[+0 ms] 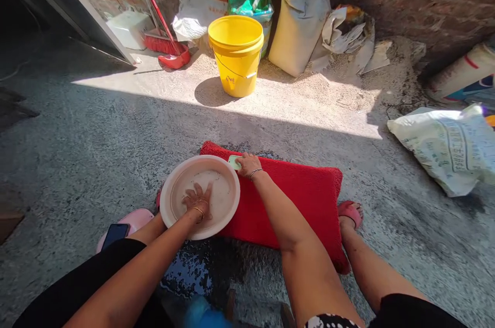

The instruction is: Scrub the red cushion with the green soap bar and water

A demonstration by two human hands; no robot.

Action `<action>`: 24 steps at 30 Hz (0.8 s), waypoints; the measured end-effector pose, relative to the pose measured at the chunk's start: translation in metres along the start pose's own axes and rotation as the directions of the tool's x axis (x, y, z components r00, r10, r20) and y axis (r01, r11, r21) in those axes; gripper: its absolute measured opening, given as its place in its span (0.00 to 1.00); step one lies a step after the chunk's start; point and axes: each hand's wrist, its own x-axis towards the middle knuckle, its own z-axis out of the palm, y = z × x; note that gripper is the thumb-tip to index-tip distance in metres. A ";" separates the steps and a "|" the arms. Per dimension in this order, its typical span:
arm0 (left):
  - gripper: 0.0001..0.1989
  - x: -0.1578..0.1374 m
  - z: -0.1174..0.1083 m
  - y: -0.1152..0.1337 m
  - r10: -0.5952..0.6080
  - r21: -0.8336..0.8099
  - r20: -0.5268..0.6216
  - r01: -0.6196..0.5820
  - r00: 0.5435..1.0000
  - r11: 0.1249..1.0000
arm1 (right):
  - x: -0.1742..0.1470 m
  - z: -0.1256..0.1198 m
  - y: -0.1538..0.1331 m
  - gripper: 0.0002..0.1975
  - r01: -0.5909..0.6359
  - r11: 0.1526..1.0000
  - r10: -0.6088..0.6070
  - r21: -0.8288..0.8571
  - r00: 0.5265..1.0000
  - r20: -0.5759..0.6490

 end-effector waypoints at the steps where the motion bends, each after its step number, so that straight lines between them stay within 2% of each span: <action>1: 0.68 0.001 0.001 0.000 0.001 -0.006 -0.002 -0.001 1.000 1.000 | 0.002 0.002 -0.003 0.23 0.009 1.000 -0.009 0.009 1.000 0.004; 3: 0.67 0.002 0.003 0.000 -0.003 -0.019 -0.008 0.003 1.000 1.000 | 0.000 0.006 0.004 0.23 0.012 1.000 -0.012 0.016 1.000 0.024; 5: 0.67 0.004 0.005 -0.001 -0.010 -0.018 -0.011 0.010 1.000 1.000 | -0.012 0.010 0.027 0.25 -0.008 1.000 0.008 0.009 0.999 0.046; 8: 0.66 0.004 0.004 -0.001 -0.015 -0.003 -0.011 0.015 1.000 1.000 | -0.048 0.013 0.082 0.27 -0.086 0.996 0.086 -0.013 0.995 0.055; 11: 0.65 0.002 0.001 -0.001 0.000 0.002 -0.035 0.000 0.999 1.000 | -0.101 0.018 0.145 0.27 -0.244 0.969 0.246 -0.042 0.968 0.047; 13: 0.65 0.001 -0.001 -0.001 -0.005 0.007 -0.044 0.006 0.999 1.000 | -0.141 0.021 0.184 0.27 -0.388 0.919 0.391 -0.064 0.920 0.040; 15: 0.66 0.000 -0.003 0.000 -0.019 0.015 -0.037 0.020 0.999 1.000 | -0.178 0.023 0.215 0.24 -0.550 0.830 0.555 -0.094 0.831 0.036; 17: 0.66 0.001 -0.003 0.001 -0.022 0.020 -0.022 0.023 1.000 1.000 | -0.206 0.023 0.232 0.19 -0.687 0.715 0.694 -0.131 0.720 0.012; 18: 0.66 0.002 -0.003 0.001 -0.024 0.022 -0.016 0.024 1.000 0.999 | -0.214 0.021 0.234 0.17 -0.729 0.668 0.736 -0.149 0.677 -0.007; 19: 0.66 0.003 -0.002 0.002 -0.026 0.020 -0.011 0.026 1.000 0.999 | -0.217 0.019 0.232 0.16 -0.747 0.645 0.753 -0.163 0.657 -0.030; 20: 0.66 0.004 -0.002 0.002 -0.029 0.015 -0.002 0.029 1.000 0.999 | -0.215 0.016 0.226 0.16 -0.743 0.647 0.748 -0.171 0.662 -0.049; 21: 0.67 0.006 -0.001 0.002 -0.031 0.007 0.005 0.031 1.000 0.999 | -0.209 0.014 0.215 0.17 -0.717 0.675 0.720 -0.175 0.692 -0.060; 24: 0.67 0.008 0.002 0.001 -0.028 -0.001 0.014 0.028 1.000 1.000 | -0.168 0.005 0.163 0.24 -0.507 0.849 0.506 -0.147 0.861 -0.046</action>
